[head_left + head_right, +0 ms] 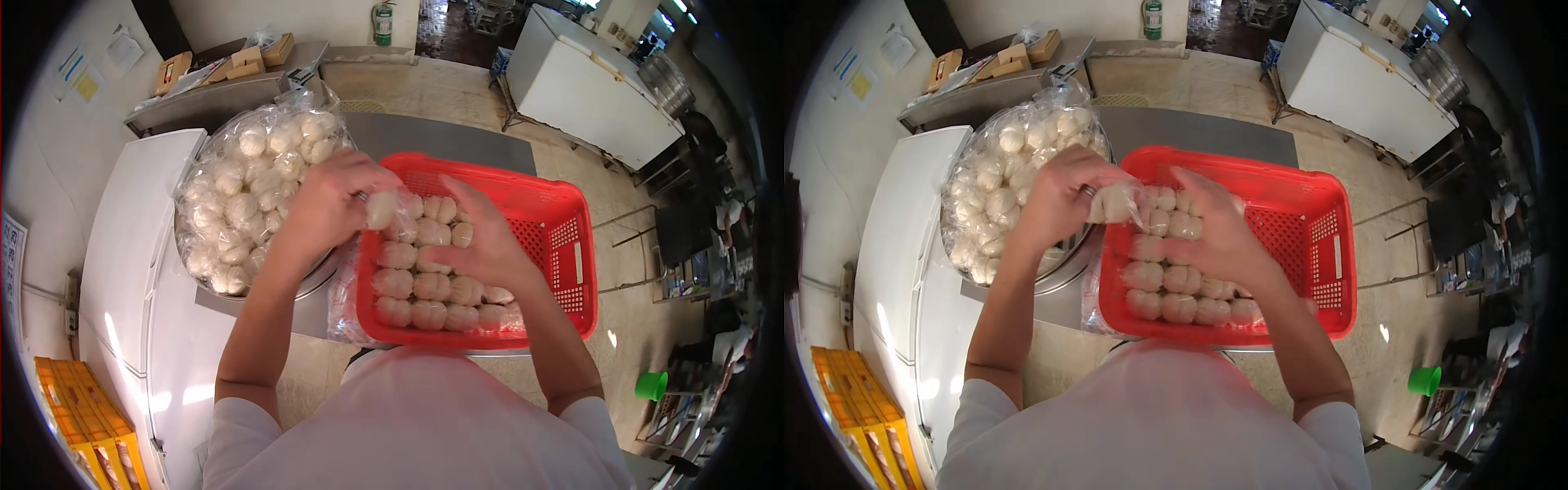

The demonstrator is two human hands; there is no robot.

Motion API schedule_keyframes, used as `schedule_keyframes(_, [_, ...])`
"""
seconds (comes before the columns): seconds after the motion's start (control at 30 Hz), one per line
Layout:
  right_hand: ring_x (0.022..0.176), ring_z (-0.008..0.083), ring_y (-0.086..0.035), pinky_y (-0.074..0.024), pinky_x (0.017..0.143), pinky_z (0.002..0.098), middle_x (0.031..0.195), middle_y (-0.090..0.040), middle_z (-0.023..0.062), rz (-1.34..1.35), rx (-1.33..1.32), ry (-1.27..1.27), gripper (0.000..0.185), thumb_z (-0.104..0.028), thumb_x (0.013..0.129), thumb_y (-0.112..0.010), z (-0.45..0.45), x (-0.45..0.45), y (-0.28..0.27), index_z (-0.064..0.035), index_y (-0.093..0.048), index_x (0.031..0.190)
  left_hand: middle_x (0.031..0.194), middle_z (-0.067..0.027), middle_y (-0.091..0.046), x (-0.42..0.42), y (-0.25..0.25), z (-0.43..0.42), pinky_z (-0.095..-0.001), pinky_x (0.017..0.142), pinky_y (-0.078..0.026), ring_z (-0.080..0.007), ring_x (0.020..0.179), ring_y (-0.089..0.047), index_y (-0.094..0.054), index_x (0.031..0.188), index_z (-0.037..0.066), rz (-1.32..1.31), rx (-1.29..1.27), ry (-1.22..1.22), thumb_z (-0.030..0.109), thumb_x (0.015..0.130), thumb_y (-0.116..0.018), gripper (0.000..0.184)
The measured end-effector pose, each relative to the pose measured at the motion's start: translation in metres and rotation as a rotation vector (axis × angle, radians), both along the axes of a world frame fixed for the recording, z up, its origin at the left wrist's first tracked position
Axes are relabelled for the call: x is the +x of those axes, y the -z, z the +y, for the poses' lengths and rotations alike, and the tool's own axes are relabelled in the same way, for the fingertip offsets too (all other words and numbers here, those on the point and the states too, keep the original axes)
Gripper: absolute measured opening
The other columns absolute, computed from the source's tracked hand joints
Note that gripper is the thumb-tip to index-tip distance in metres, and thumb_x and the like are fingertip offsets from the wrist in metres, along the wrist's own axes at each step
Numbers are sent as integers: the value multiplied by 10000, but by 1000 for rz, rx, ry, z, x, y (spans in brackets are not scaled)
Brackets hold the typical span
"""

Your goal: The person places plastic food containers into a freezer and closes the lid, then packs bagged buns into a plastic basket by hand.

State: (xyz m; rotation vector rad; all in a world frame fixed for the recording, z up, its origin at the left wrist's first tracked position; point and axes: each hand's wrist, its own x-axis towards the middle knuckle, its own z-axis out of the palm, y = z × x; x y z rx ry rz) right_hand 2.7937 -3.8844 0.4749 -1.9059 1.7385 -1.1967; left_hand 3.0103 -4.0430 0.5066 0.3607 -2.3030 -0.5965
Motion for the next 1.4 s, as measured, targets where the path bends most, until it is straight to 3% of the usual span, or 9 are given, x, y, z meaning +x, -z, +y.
schedule_keyframes(0.13, [1013,268,-693,-539,842,375,1104,-724,149,-133,-95,-140,394,-144,879,-814,-20,19,-1,-19,-687,1230,882,-47,-701,-33,-13,51,-314,762,-541,-176,839,-665,-768,1102,62,178,415,146,-100,880,-688,286])
schedule_keyframes(0.27, [787,140,-663,-513,685,336,836,-716,67,-577,102,-22,156,-132,956,-742,-12,-5,28,1,-749,1038,1248,-122,-654,-51,49,48,-308,916,-541,-134,1101,-619,-486,1486,50,314,783,169,31,888,-793,672])
schedule_keyframes(0.3, [796,129,-651,-513,690,329,867,-712,68,-578,149,39,156,-132,974,-721,-9,-12,31,7,-747,1040,1342,-138,-597,-48,66,53,-299,999,-513,-154,1212,-587,-366,1555,58,198,923,281,81,839,-865,873])
schedule_keyframes(0.57, [972,126,-625,-524,816,298,1093,-657,75,-802,112,320,224,-145,1038,-638,21,-44,60,19,-715,1168,1287,-126,-639,-97,77,122,-316,956,-562,-201,1151,-659,-507,1409,40,-237,1093,159,122,858,-819,638])
schedule_keyframes(0.67, [1060,212,-647,-536,934,335,1142,-651,101,-718,222,37,384,-174,961,-734,55,-56,39,-12,-652,1299,1286,-123,-648,-111,109,117,-371,927,-587,-243,1121,-683,-524,1396,55,-76,1613,242,221,953,-682,499])
schedule_keyframes(0.8, [1091,327,-658,-565,956,416,1269,-632,132,275,14,38,691,-221,780,-878,82,-70,12,-40,-586,1380,1278,-129,-678,-140,89,117,-488,929,-589,-303,1129,-694,-535,1427,118,17,2100,376,364,1041,-490,460])
schedule_keyframes(0.83, [1102,353,-650,-565,957,438,1290,-619,142,269,25,67,750,-227,738,-897,85,-81,9,-49,-574,1391,1328,-140,-661,-146,95,102,-508,964,-574,-333,1159,-683,-524,1438,92,-130,2167,746,369,1067,-475,465])
schedule_keyframes(1.03, [920,408,-715,-584,841,480,955,-742,214,263,152,284,549,-353,678,-867,96,-141,4,-13,-727,1085,1216,-153,-718,-222,92,94,-458,923,-575,-313,1118,-700,-556,1393,-5,-516,1839,642,471,1094,-441,574])
schedule_keyframes(1.4, [989,349,-733,-584,845,438,1078,-745,221,342,1255,6,546,-451,859,-728,98,-218,123,-36,-714,1215,1033,-164,-727,-248,220,163,-461,905,-557,-343,1009,-695,-700,1139,91,-825,165,426,397,830,-750,438])
